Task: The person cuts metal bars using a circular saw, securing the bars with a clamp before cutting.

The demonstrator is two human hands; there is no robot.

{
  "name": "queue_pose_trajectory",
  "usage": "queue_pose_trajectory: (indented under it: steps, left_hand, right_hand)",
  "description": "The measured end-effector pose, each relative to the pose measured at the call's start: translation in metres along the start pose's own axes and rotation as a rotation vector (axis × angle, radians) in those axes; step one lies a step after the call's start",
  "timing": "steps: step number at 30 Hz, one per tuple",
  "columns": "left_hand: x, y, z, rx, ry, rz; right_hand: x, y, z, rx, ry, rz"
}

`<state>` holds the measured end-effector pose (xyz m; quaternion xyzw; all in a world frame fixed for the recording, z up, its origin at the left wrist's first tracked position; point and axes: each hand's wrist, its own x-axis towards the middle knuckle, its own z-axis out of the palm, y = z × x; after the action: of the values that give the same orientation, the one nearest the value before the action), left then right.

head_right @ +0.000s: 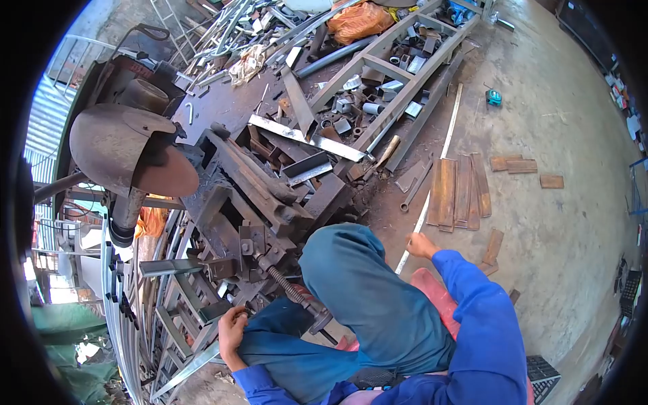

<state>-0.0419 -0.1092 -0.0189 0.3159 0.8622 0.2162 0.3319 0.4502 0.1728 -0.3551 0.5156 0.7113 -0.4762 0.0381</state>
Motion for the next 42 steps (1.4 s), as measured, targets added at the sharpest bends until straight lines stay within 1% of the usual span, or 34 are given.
queue_pose_trajectory:
  steps: [1, 4, 7, 8, 10, 12, 13, 14, 15, 17, 18, 19, 20, 21, 22, 23, 24, 26, 27, 28, 30, 31, 32, 33, 34, 35, 36, 37, 38, 39, 40, 41, 42]
  left_hand:
    - [-0.002, 0.002, 0.000, 0.006, -0.003, -0.007]
    - [-0.003, 0.002, 0.002, 0.057, -0.029, -0.015]
    - [0.002, 0.003, 0.006, 0.101, -0.002, -0.088]
    - [0.006, -0.001, 0.005, 0.096, -0.017, -0.072]
    - [0.010, 0.023, 0.009, 0.031, 0.019, -0.119]
    - [0.018, -0.006, 0.008, -0.014, 0.054, -0.115]
    - [0.017, 0.007, 0.007, 0.165, 0.012, -0.015]
    - [0.022, 0.009, 0.006, 0.187, -0.017, -0.198]
    - [0.025, 0.009, 0.005, 0.186, -0.037, -0.234]
    - [0.031, 0.026, 0.014, 0.195, -0.060, -0.283]
    - [0.035, 0.047, 0.022, 0.147, -0.046, -0.278]
    - [0.040, 0.058, 0.025, 0.099, -0.031, -0.272]
    - [0.045, 0.048, 0.020, 0.113, -0.036, -0.283]
    - [0.046, 0.031, 0.014, 0.230, -0.027, -0.379]
    - [0.047, 0.016, 0.010, 0.342, -0.017, -0.474]
    - [0.049, 0.015, 0.013, 0.176, -0.021, -0.306]
    - [0.050, 0.016, 0.015, 0.171, -0.019, -0.315]
    - [0.057, 0.022, 0.022, 0.187, 0.026, -0.214]
    - [0.058, 0.027, 0.022, 0.139, 0.028, -0.221]
    - [0.057, 0.024, 0.021, 0.129, 0.032, -0.216]
    - [0.059, 0.011, 0.017, 0.221, 0.087, -0.199]
    - [0.059, 0.011, 0.016, 0.209, 0.078, -0.191]
    - [0.060, 0.012, 0.015, 0.185, 0.095, -0.192]
    - [0.061, 0.013, 0.015, 0.157, 0.112, -0.191]
    - [0.063, 0.008, 0.016, 0.140, 0.106, -0.180]
    - [0.066, 0.000, 0.018, 0.047, 0.155, -0.122]
    - [0.063, -0.007, 0.019, -0.048, 0.200, -0.069]
    - [0.060, -0.002, 0.021, -0.074, 0.201, -0.048]
    - [0.057, 0.003, 0.022, -0.131, 0.192, 0.005]
    - [0.052, 0.008, 0.017, -0.073, 0.134, -0.022]
    - [0.045, 0.017, 0.014, -0.021, 0.085, -0.045]
    - [0.041, 0.010, 0.024, -0.153, 0.179, 0.056]
    - [0.036, 0.010, 0.023, -0.182, 0.151, 0.083]
  right_hand:
    - [0.012, 0.001, 0.000, 0.038, 0.057, -0.026]
    - [0.054, -0.021, -0.015, 0.056, 0.141, -0.035]
    - [0.112, -0.048, -0.025, 0.117, 0.240, -0.072]
    - [0.132, -0.060, -0.026, 0.147, 0.275, -0.045]
    - [0.176, -0.082, -0.029, 0.165, 0.326, 0.011]
    - [0.223, -0.101, -0.027, 0.174, 0.338, 0.051]
    - [0.246, -0.112, -0.023, 0.151, 0.409, 0.046]
    - [0.269, -0.116, -0.020, 0.124, 0.476, 0.039]
    - [0.300, -0.112, -0.013, 0.138, 0.464, 0.044]
    - [0.361, -0.097, 0.012, -0.301, 0.554, -0.333]
    - [0.371, -0.101, 0.019, -0.288, 0.541, -0.327]
    - [0.377, -0.110, 0.022, -0.286, 0.663, -0.208]
    - [0.382, -0.119, 0.025, -0.285, 0.781, -0.085]
    - [0.394, -0.124, 0.025, -0.279, 0.768, -0.080]
    - [0.407, -0.129, 0.019, -0.197, 0.692, 0.023]
    - [0.416, -0.131, 0.019, -0.121, 0.614, 0.121]
    - [0.415, -0.129, 0.020, -0.126, 0.606, 0.116]
    - [0.406, -0.115, 0.008, 0.162, 0.532, 0.120]
    - [0.402, -0.107, 0.002, 0.305, 0.494, 0.118]
    - [0.388, -0.095, -0.002, 0.298, 0.500, 0.110]
    - [0.346, -0.071, 0.000, -0.244, 0.688, -0.066]
    - [0.312, -0.090, -0.032, -0.235, 0.539, 0.048]
    - [0.267, -0.119, -0.078, -0.223, 0.392, 0.164]
    - [0.239, -0.124, -0.098, -0.209, 0.289, 0.244]
    - [0.221, -0.109, -0.103, -0.139, 0.255, 0.255]
    - [0.196, -0.095, -0.113, -0.069, 0.219, 0.265]
    - [0.169, -0.080, -0.125, 0.032, 0.135, 0.293]
    - [0.138, -0.071, -0.142, 0.131, 0.056, 0.321]
    - [0.107, -0.047, -0.145, 0.158, 0.070, 0.194]
    - [0.080, -0.030, -0.147, 0.177, 0.084, 0.057]
    - [0.035, -0.052, -0.171, 0.347, -0.001, 0.117]
    - [0.002, -0.061, -0.182, 0.553, -0.011, 0.178]
    - [-0.024, -0.057, -0.189, 0.681, -0.016, 0.054]
